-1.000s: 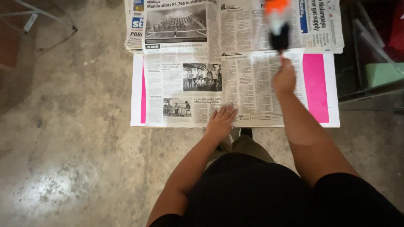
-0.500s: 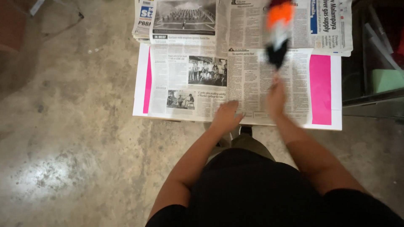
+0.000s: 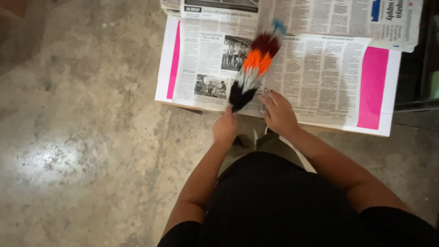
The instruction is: Cleaning a stack of newspapers using a colorful feather duster.
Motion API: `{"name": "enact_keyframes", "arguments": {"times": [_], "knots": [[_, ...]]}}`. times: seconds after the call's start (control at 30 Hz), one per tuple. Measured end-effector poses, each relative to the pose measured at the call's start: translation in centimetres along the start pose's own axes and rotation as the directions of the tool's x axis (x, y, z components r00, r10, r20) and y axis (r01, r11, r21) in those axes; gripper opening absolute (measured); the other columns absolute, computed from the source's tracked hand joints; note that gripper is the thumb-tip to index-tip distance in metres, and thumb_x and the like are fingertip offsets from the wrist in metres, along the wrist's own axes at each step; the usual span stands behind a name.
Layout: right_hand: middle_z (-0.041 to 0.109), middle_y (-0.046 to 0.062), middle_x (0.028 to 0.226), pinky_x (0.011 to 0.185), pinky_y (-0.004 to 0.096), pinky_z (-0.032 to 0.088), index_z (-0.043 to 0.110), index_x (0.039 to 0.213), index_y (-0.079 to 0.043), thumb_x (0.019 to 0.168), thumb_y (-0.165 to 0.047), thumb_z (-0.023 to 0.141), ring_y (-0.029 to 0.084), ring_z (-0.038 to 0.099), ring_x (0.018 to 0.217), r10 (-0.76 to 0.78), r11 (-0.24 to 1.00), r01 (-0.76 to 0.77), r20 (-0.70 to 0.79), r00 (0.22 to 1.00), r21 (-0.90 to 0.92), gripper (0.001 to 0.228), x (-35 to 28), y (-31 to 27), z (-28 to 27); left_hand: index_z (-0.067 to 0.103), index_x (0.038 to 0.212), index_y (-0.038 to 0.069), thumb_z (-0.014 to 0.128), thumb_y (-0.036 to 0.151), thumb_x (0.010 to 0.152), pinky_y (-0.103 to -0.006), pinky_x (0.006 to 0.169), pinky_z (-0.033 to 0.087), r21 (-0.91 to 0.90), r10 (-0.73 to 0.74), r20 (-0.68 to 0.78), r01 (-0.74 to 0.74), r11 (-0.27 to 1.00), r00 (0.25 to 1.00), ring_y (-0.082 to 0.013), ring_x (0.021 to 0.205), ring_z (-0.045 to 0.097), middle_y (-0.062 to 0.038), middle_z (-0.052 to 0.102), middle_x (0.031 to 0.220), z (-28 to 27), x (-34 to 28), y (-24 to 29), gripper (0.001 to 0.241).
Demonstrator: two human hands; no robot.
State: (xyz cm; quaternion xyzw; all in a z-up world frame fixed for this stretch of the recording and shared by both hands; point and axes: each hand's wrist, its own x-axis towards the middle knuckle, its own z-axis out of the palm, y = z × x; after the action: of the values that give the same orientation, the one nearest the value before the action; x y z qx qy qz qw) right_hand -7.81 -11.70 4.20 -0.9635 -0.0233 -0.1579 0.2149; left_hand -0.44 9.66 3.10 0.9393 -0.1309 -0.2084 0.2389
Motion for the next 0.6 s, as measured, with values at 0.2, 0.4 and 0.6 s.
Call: {"name": "enact_keyframes", "arguments": {"times": [0.2, 0.4, 0.6], "knots": [[0.051, 0.018, 0.15, 0.109, 0.065, 0.042, 0.062, 0.144, -0.018, 0.095, -0.03, 0.062, 0.042, 0.046, 0.143, 0.016, 0.971, 0.025, 0.166, 0.986, -0.238, 0.05, -0.7, 2.3, 3.8, 0.064, 0.115, -0.001, 0.047, 0.008, 0.096, -0.0479, 0.057, 0.06, 0.303, 0.108, -0.318, -0.007, 0.953, 0.942, -0.0364, 0.07, 0.074, -0.019, 0.071, 0.1, 0.3, -1.7, -9.0, 0.027], [0.049, 0.017, 0.152, 0.112, 0.068, 0.038, 0.059, 0.146, -0.02, 0.099, -0.031, 0.058, 0.041, 0.043, 0.146, 0.097, 0.976, -0.037, 0.275, 0.956, -0.216, 0.049, 0.1, 1.5, 2.5, 0.059, 0.124, -0.001, 0.045, 0.015, 0.098, -0.0489, 0.047, 0.057, 0.324, 0.158, -0.386, -0.027, 0.946, 0.909, -0.0372, 0.062, 0.073, -0.015, 0.068, 0.081, 1.6, -1.5, -9.2, 0.033], [0.05, 0.016, 0.152, 0.111, 0.067, 0.041, 0.063, 0.141, -0.019, 0.097, -0.032, 0.06, 0.04, 0.046, 0.145, 0.113, 0.965, -0.036, 0.289, 0.951, -0.259, 0.045, 0.2, 1.3, 2.5, 0.058, 0.117, 0.012, 0.044, 0.02, 0.097, -0.045, 0.048, 0.057, 0.407, 0.203, -0.32, -0.059, 0.911, 0.925, -0.0333, 0.061, 0.073, -0.008, 0.065, 0.077, 2.3, -1.9, -9.9, 0.026]]}}
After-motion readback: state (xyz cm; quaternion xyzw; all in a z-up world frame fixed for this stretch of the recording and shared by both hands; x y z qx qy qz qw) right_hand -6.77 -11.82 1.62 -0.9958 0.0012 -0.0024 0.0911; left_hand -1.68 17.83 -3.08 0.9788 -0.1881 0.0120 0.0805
